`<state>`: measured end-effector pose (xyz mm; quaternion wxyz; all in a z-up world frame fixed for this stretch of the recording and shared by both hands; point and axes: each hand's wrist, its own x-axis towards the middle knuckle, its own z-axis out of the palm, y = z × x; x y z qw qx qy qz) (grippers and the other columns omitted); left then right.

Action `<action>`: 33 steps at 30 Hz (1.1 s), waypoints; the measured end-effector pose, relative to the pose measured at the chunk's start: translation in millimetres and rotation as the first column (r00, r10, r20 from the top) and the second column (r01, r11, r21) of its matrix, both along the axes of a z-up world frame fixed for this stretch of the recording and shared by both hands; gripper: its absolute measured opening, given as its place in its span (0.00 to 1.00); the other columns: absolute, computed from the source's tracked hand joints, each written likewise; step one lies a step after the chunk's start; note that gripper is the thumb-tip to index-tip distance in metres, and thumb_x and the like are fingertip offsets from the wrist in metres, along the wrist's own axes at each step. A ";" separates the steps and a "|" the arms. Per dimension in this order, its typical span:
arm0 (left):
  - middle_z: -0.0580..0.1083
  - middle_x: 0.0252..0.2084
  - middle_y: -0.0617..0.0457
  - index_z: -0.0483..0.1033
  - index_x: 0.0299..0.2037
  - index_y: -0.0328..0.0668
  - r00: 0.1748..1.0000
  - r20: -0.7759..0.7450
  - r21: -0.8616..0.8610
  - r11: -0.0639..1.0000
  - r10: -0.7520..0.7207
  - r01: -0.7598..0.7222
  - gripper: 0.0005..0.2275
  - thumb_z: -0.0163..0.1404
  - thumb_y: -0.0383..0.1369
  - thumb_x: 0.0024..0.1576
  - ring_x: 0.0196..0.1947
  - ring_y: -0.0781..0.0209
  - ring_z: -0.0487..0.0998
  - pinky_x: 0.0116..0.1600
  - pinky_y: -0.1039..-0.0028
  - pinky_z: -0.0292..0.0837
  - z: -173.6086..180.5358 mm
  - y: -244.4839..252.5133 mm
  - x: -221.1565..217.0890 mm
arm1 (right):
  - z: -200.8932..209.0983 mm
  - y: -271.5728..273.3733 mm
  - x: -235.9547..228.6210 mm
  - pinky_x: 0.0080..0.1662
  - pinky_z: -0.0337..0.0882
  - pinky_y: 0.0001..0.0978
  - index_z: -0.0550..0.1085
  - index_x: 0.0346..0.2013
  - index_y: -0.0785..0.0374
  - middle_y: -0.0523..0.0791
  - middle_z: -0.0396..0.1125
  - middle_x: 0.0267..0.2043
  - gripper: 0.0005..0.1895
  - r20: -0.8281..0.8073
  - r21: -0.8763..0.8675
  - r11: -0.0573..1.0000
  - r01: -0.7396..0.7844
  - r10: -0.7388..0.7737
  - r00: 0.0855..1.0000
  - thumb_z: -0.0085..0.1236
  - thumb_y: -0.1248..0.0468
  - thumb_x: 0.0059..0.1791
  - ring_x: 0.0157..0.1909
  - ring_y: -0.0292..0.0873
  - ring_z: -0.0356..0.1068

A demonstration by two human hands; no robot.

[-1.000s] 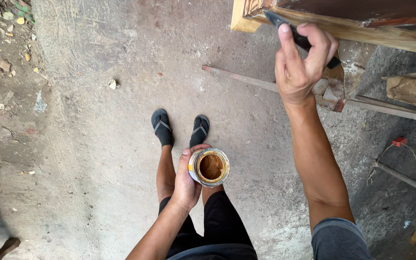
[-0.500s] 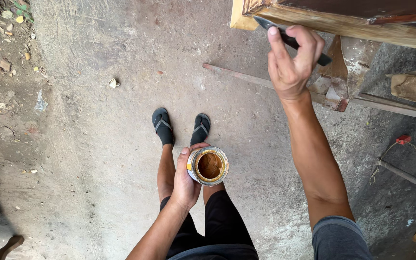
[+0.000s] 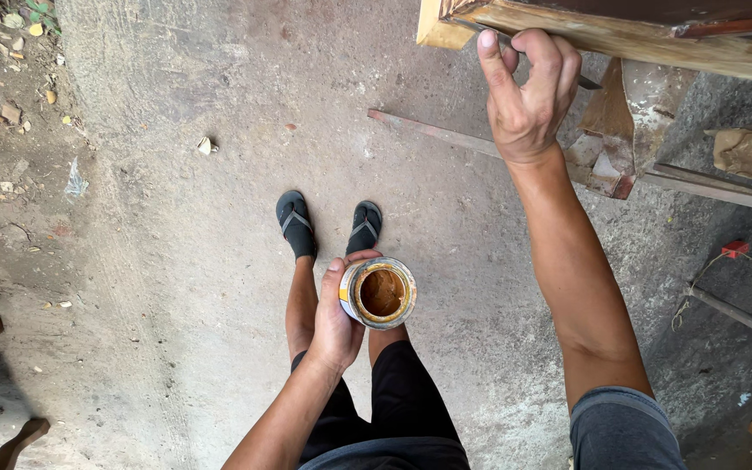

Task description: The person applies wood filler to a wooden cabinet, scooping wood filler from a can using a small blade and spreading it over gaps and imperfections on the wooden surfaces.

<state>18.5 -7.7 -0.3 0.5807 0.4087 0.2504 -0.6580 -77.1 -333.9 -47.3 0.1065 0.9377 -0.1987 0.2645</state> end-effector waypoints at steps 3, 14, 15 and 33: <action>0.76 0.49 0.44 0.69 0.56 0.34 1.000 0.003 0.022 1.000 -0.005 0.005 0.28 0.30 0.53 0.65 0.51 0.56 0.79 0.57 0.66 0.77 0.4 2.6 2.4 | -4.2 0.9 -3.6 0.57 0.69 0.39 0.76 0.66 0.51 0.45 0.63 0.53 0.26 -0.068 -0.015 1.000 0.008 -0.009 0.998 0.63 0.77 0.56 0.56 0.46 0.62; 0.76 0.49 0.44 0.69 0.56 0.33 0.999 0.025 0.002 1.000 -0.022 0.022 0.28 0.32 0.54 0.65 0.52 0.55 0.79 0.59 0.65 0.75 3.5 3.7 -6.3 | 0.0 10.1 -1.8 0.58 0.68 0.42 0.70 0.71 0.55 0.48 0.60 0.54 0.31 0.050 0.155 0.987 -0.034 0.027 0.998 0.58 0.78 0.53 0.57 0.46 0.61; 0.76 0.49 0.43 0.69 0.57 0.32 0.999 0.030 -0.016 1.000 -0.019 0.019 0.28 0.32 0.53 0.66 0.52 0.55 0.78 0.59 0.65 0.75 3.5 2.3 -6.8 | 3.6 11.1 -2.8 0.58 0.68 0.42 0.70 0.71 0.55 0.48 0.60 0.54 0.31 0.050 0.157 0.987 -0.033 0.025 0.998 0.58 0.78 0.53 0.57 0.46 0.61; 0.77 0.46 0.46 0.69 0.57 0.34 0.998 0.012 -0.012 0.998 -0.058 0.058 0.28 0.31 0.54 0.65 0.45 0.61 0.81 0.45 0.72 0.80 16.1 1.5 -2.9 | 33.7 60.2 48.5 0.40 0.69 0.26 0.68 0.69 0.59 0.46 0.58 0.55 0.27 0.324 0.503 0.864 0.040 -0.231 0.918 0.46 0.81 0.56 0.44 0.37 0.64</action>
